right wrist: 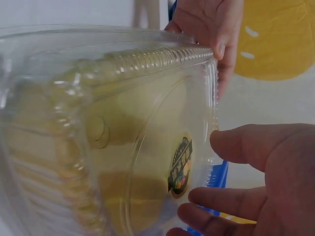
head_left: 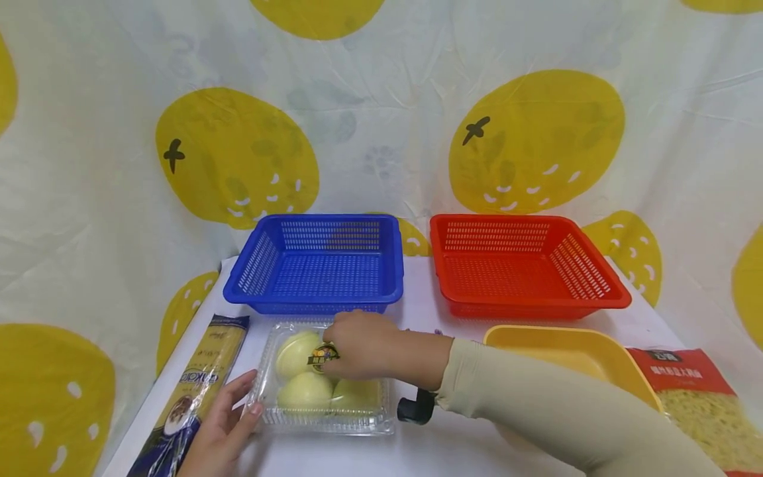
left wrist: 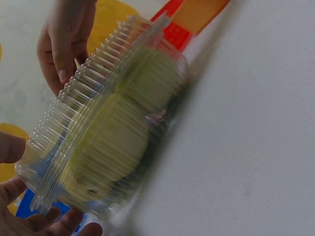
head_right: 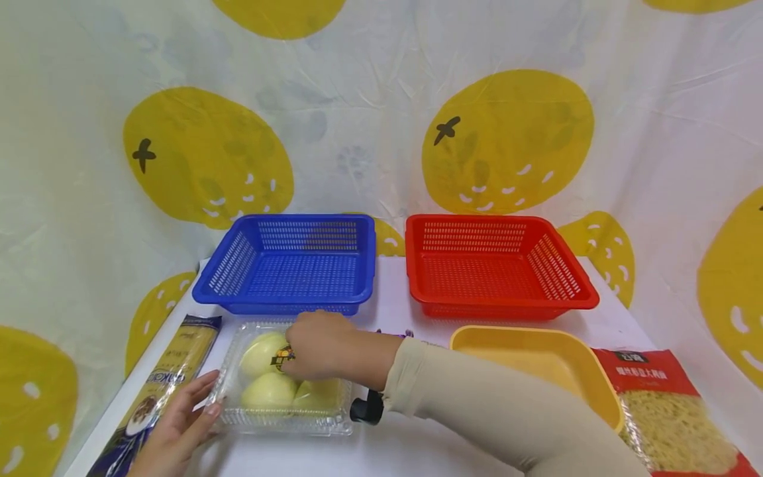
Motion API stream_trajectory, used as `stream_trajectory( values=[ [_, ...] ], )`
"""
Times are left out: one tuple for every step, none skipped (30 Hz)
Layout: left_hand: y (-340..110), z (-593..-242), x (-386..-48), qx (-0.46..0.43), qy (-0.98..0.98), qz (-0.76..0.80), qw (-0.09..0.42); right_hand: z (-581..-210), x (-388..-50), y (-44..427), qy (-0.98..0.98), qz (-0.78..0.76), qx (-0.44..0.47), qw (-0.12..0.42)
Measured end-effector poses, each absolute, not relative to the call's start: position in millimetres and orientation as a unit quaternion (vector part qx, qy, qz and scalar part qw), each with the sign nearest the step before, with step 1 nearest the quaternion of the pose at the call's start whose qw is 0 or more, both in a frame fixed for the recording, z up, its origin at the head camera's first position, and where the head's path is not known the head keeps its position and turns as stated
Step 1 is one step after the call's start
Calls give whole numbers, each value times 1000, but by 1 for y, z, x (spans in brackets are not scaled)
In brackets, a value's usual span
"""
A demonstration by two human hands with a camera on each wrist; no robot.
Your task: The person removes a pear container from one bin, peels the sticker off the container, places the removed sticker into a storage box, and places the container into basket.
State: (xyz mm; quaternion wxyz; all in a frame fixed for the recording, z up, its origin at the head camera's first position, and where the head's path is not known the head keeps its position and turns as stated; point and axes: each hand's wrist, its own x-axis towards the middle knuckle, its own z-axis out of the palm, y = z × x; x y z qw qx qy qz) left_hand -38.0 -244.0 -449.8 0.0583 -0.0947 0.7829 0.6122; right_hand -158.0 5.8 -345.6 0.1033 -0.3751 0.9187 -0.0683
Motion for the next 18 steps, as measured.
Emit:
stream_trajectory(
  values=[
    [-244, -450, -38, -98, 783, 611, 60, -347, -159, 4, 917, -67, -379, 104],
    [-244, -450, -38, -101, 784, 609, 61, -347, -160, 1, 917, -64, -381, 104],
    [-245, -451, -39, -104, 785, 608, 63, -348, -160, -1, 916, -61, -382, 105],
    [-245, -451, -39, -107, 784, 607, 65, -348, -160, -3, 916, -58, -382, 106],
    [-245, -451, -39, -109, 785, 607, 67, -348, -161, -5, 916, -53, -383, 107],
    [-245, -451, -40, -110, 784, 607, 68, -348, -160, -6, 916, -51, -382, 109],
    [-245, -452, -39, -110, 784, 607, 68, -348, -160, -8, 916, -49, -382, 113],
    [-244, -452, -39, -110, 783, 608, 67, -347, -160, -9, 916, -45, -381, 115],
    [-244, -452, -38, -108, 783, 609, 66, -347, -159, -10, 916, -44, -381, 117],
    [-244, -452, -38, -106, 783, 610, 64, -347, -159, -11, 916, -41, -380, 119],
    [-244, -452, -38, -104, 783, 610, 63, -347, -158, -12, 917, -38, -379, 120],
    [-244, -451, -37, -102, 782, 612, 61, -347, -158, -13, 918, -35, -376, 121],
    [-244, -452, -37, -96, 783, 612, 58, -347, -158, -14, 919, -30, -373, 121],
    [-244, -451, -37, -95, 782, 613, 57, -347, -158, -15, 921, -27, -371, 118],
    [-244, -451, -38, -95, 782, 614, 57, -348, -159, -16, 922, -25, -368, 116],
    [-244, -451, -38, -96, 782, 613, 57, -349, -159, -17, 924, -24, -365, 113],
    [-244, -451, -38, -93, 781, 615, 55, -350, -160, -18, 926, -23, -362, 108],
    [-244, -452, -38, -91, 782, 615, 54, -352, -161, -19, 927, -22, -360, 102]
  ],
)
